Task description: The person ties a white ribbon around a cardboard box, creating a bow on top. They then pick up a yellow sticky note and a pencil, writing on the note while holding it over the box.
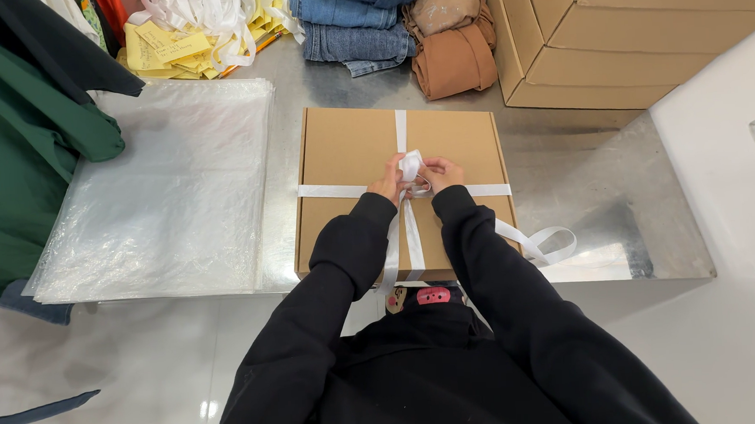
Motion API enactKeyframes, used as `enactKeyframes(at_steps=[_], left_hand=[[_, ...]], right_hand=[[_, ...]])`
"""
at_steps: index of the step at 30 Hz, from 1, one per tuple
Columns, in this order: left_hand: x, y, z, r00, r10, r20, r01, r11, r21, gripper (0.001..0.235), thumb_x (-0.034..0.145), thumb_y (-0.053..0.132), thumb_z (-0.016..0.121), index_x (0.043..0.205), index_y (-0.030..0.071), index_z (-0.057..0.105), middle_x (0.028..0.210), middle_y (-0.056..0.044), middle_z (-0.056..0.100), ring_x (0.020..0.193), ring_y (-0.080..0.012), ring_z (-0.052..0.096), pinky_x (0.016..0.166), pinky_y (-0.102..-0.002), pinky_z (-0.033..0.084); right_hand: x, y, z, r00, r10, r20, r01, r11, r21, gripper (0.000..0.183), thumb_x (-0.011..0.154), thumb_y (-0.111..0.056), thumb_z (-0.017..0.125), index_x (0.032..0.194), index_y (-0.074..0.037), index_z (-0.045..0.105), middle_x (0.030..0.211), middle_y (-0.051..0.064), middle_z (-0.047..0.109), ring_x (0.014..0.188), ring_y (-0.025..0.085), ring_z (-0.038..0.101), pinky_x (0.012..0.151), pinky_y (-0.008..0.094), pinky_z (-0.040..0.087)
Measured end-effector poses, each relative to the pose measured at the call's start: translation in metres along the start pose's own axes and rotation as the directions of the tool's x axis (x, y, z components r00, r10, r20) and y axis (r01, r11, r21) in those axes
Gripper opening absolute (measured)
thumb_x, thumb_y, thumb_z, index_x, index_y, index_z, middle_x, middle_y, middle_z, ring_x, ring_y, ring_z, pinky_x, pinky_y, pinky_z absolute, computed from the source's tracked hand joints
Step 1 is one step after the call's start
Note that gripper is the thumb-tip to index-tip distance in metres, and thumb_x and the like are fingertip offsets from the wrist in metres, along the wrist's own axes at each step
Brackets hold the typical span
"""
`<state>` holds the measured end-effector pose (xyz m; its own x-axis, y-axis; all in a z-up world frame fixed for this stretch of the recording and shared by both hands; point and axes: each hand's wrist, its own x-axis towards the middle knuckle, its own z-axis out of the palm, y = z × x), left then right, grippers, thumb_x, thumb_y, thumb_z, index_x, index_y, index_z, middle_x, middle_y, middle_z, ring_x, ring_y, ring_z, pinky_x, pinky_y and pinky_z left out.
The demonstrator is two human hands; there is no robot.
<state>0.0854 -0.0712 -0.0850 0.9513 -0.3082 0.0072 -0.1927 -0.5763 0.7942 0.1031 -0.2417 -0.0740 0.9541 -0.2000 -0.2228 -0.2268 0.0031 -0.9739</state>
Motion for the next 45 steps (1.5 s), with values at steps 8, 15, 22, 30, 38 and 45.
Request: enactKeyframes(at_steps=[8,15,22,30,38,45], left_hand=[[-0.006,0.005,-0.016,0.999,-0.033,-0.003,0.033,0.999,-0.043,0.074,0.098,0.027,0.062,0.15,0.034,0.011,0.105,0.007,0.073,0.108,-0.0272,0.07,0.111,-0.045,0.048],[0.02,-0.043,0.021,0.995,0.015,-0.097,-0.013,1.0,0.018,0.033,0.09,0.054,0.071,0.113,0.04,0.054,0.101,0.017,0.074,0.099,-0.0134,0.072,0.092,-0.03,0.058],[0.02,-0.046,0.032,0.99,0.059,-0.128,-0.072,0.993,-0.098,0.018,0.101,0.043,0.061,0.114,0.03,0.059,0.099,0.003,0.076,0.1,-0.0242,0.072,0.093,-0.035,0.059],[0.0,-0.007,-0.002,1.0,-0.024,0.008,0.022,0.986,0.164,0.024,0.106,0.057,0.037,0.12,0.044,0.051,0.1,-0.008,0.071,0.105,-0.0322,0.071,0.096,-0.041,0.057],[-0.003,-0.001,-0.005,0.998,0.038,-0.053,-0.032,0.994,0.103,0.037,0.104,0.057,0.045,0.094,0.025,0.061,0.083,-0.011,0.069,0.09,-0.0324,0.071,0.084,-0.043,0.057],[0.003,-0.014,0.007,0.987,0.101,-0.121,-0.086,0.988,0.127,0.035,0.104,0.049,0.051,0.086,0.02,0.06,0.077,-0.009,0.066,0.08,-0.0301,0.07,0.075,-0.039,0.057]], right_hand=[[-0.02,0.0,-0.008,0.986,-0.143,0.084,0.144,0.99,-0.005,0.026,0.092,-0.012,0.075,0.117,-0.006,0.073,0.105,0.012,0.072,0.089,0.013,0.067,0.075,0.024,0.061],[-0.021,0.003,-0.005,0.988,-0.151,0.035,0.149,0.988,0.047,0.03,0.083,-0.012,0.087,0.109,-0.009,0.074,0.095,0.007,0.071,0.083,0.011,0.069,0.071,0.022,0.062],[-0.033,-0.012,-0.002,0.992,-0.113,-0.047,0.115,0.992,0.042,0.022,0.079,-0.016,0.089,0.097,-0.013,0.076,0.082,0.003,0.068,0.074,0.006,0.063,0.063,0.018,0.056],[-0.03,0.003,-0.007,0.991,-0.129,0.036,0.126,0.988,0.092,0.027,0.076,-0.011,0.089,0.1,-0.012,0.077,0.087,0.003,0.07,0.079,0.005,0.066,0.073,0.019,0.057],[-0.043,-0.001,-0.007,0.98,-0.113,0.163,0.077,0.975,0.209,0.028,0.081,-0.004,0.079,0.108,-0.007,0.076,0.099,0.007,0.074,0.092,0.01,0.067,0.086,0.026,0.057],[-0.056,-0.017,-0.002,0.974,-0.11,0.198,0.046,0.951,0.305,0.034,0.08,-0.006,0.086,0.112,-0.004,0.076,0.097,0.005,0.074,0.088,0.01,0.069,0.082,0.023,0.058]])
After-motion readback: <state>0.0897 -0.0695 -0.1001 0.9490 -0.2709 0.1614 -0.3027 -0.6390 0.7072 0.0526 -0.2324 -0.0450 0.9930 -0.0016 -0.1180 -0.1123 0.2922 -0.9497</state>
